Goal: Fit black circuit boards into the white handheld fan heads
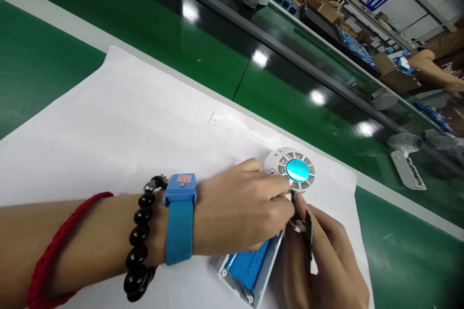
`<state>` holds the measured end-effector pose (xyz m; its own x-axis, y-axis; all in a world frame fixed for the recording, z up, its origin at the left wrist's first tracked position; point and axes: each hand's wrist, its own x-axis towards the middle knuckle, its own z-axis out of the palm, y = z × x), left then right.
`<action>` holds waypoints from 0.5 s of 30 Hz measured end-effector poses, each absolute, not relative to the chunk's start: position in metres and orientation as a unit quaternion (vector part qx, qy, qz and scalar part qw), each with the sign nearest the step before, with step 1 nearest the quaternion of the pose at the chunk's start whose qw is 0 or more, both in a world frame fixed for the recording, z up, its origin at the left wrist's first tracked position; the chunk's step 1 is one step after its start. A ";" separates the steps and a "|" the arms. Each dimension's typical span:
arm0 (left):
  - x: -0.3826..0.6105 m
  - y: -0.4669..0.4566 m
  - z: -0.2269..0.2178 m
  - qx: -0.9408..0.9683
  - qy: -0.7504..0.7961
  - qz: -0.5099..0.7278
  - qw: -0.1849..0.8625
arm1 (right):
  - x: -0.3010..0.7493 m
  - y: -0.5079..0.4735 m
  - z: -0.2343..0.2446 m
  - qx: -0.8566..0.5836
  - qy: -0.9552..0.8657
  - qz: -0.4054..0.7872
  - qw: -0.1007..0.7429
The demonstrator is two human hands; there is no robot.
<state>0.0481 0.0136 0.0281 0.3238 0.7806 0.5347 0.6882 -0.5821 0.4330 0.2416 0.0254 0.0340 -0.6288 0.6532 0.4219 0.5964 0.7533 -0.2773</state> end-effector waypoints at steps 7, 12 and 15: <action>0.047 0.014 0.026 0.794 0.467 0.385 0.053 | 0.233 0.019 0.037 -0.423 -0.849 0.050 0.312; 0.049 0.013 0.026 0.793 0.473 0.382 0.042 | 0.230 0.018 0.035 -0.416 -0.841 0.076 0.337; 0.050 0.013 0.027 0.786 0.480 0.388 0.036 | 0.229 0.019 0.035 -0.413 -0.841 0.084 0.339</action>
